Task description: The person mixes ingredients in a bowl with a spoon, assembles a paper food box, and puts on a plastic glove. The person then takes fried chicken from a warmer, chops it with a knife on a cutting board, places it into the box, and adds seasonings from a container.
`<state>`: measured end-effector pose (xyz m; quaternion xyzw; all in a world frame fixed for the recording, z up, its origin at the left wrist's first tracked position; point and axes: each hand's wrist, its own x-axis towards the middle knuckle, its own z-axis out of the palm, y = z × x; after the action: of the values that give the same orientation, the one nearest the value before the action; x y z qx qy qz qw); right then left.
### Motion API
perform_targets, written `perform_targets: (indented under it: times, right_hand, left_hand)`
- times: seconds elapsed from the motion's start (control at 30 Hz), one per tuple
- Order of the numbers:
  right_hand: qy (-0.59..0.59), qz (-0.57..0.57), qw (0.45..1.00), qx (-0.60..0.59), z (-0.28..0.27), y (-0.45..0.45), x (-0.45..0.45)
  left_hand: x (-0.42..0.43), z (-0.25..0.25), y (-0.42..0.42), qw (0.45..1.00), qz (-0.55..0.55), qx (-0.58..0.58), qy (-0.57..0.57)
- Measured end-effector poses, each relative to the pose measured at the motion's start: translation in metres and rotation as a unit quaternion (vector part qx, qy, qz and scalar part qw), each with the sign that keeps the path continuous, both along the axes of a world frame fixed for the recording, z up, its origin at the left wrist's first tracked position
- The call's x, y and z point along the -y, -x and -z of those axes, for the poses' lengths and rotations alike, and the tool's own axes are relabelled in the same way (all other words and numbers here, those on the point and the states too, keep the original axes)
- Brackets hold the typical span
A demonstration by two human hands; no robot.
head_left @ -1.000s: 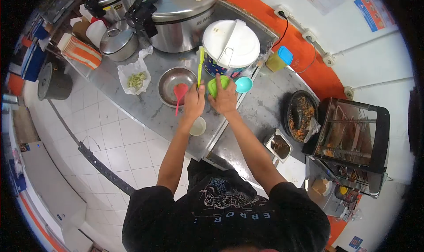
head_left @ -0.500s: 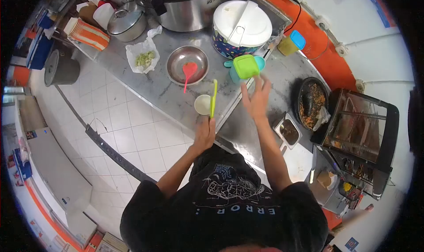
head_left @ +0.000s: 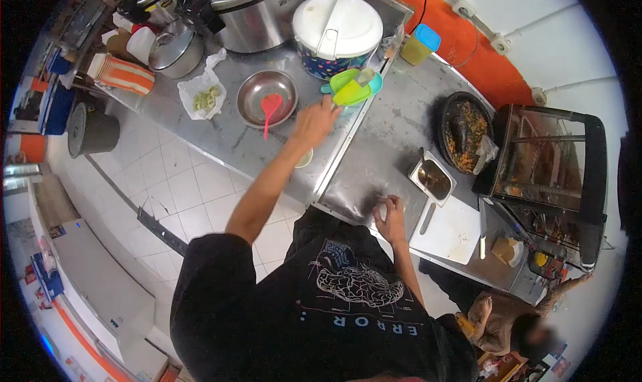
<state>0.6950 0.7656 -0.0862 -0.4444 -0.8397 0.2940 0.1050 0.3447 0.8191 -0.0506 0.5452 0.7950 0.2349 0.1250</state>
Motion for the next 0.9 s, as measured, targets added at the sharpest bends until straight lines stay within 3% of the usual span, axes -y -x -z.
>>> perform_targets:
  times: [0.17,0.27,0.33,0.37,0.43,0.5,0.57,0.67,0.7,0.77,0.8,0.87,0.9]
  right_hand:
    - [0.015,0.029,0.999,0.012,-0.002,-0.015,0.011]
    - [0.025,0.067,0.997,0.011,-0.003,-0.015,0.015]
    - [0.012,0.048,0.999,0.006,-0.004,-0.017,0.02]
    - [0.014,0.047,0.999,0.015,-0.01,-0.014,0.02]
    - [0.016,0.05,0.999,0.012,-0.02,-0.01,0.02]
    - [0.004,0.045,0.999,-0.006,-0.013,-0.009,0.018]
    - [0.019,0.049,0.999,-0.01,-0.015,-0.003,0.014]
    - [0.058,0.053,0.997,-0.02,-0.019,0.003,0.014]
    - [0.072,0.06,0.995,-0.024,-0.02,0.006,0.014]
    - [0.058,0.052,0.996,-0.033,-0.013,0.005,0.015]
    - [0.058,0.05,0.996,-0.037,-0.011,0.004,0.017]
    - [0.117,0.059,0.991,0.0,-0.009,-0.003,0.015]
    - [0.115,0.064,0.991,-0.025,-0.004,-0.008,0.017]
  left_hand:
    - [-0.011,-0.006,0.024,0.998,0.038,-0.024,0.051]
    - [-0.008,-0.005,0.03,0.994,0.049,-0.087,-0.039]
    - [0.014,-0.008,0.025,0.967,-0.011,-0.137,-0.213]
    - [0.03,-0.005,0.019,0.968,-0.009,-0.137,-0.209]
    - [0.066,0.001,0.005,0.972,-0.134,-0.056,-0.184]
    - [0.102,-0.005,-0.021,0.972,-0.226,0.003,0.056]
    - [0.125,0.017,-0.027,0.946,-0.256,-0.02,0.199]
    - [0.139,0.063,-0.021,0.938,-0.255,-0.046,0.229]
    - [0.143,0.103,-0.013,0.936,-0.262,-0.052,0.229]
    - [0.147,0.175,0.007,0.961,-0.191,0.132,0.15]
    - [0.151,0.167,0.008,0.961,-0.192,0.129,0.149]
    - [0.159,0.136,0.005,0.994,-0.052,-0.008,0.097]
    - [0.161,0.122,0.007,0.994,-0.05,-0.009,0.094]
